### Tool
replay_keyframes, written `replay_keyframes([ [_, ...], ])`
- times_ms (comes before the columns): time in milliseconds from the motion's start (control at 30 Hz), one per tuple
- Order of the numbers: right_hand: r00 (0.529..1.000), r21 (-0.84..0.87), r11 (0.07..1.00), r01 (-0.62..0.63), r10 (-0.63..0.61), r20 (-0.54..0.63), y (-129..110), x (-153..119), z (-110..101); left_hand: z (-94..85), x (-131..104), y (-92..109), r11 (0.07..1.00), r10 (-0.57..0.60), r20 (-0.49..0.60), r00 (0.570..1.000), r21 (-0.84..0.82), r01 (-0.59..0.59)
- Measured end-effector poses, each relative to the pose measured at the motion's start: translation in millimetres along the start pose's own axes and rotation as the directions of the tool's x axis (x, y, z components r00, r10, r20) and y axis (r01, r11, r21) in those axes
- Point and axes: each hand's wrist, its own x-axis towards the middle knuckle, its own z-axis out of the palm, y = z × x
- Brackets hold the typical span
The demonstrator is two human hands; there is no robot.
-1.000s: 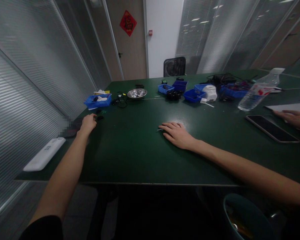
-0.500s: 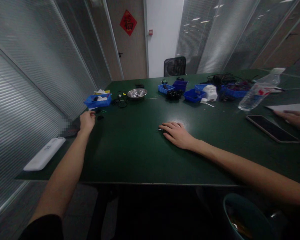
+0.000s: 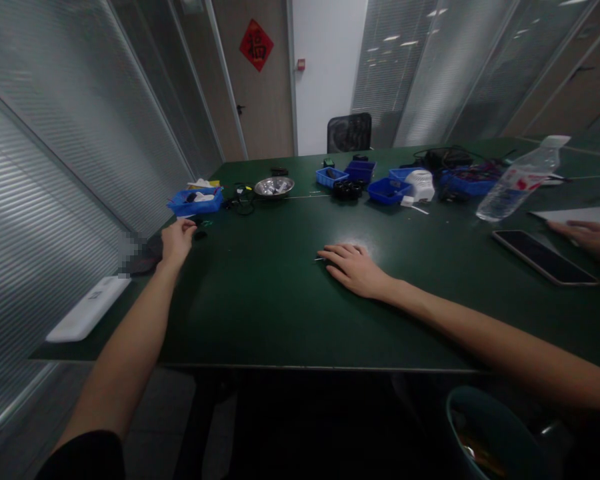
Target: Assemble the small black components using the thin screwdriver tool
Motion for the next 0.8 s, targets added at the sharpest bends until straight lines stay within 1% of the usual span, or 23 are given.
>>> replay_keyframes([
  [133,1.000,-0.002,1.000,0.004,-0.004,0.002,1,0,1,3.9,2,-1,0.998,-0.001,-0.016,1.000,-0.056,0.000],
  [300,1.000,-0.005,1.000,0.001,-0.001,-0.001,2,1,2,4.4,5,0,0.999,-0.009,-0.022,1.000,-0.048,0.008],
  [367,1.000,-0.004,1.000,0.001,-0.001,-0.001,1,1,2,4.3,5,1,0.998,-0.012,-0.019,1.000,-0.070,0.010],
  [500,1.000,-0.009,1.000,-0.003,0.003,0.004,1,1,2,4.8,4,7,0.988,-0.062,0.015,0.998,-0.143,0.063],
  [567,1.000,-0.012,1.000,-0.002,0.002,0.001,1,1,2,5.3,3,10,0.986,-0.074,0.025,0.997,-0.151,0.076],
  [800,1.000,-0.014,1.000,0.003,-0.003,0.000,2,1,3,8.0,-2,14,0.994,0.011,-0.011,1.000,-0.110,-0.012],
])
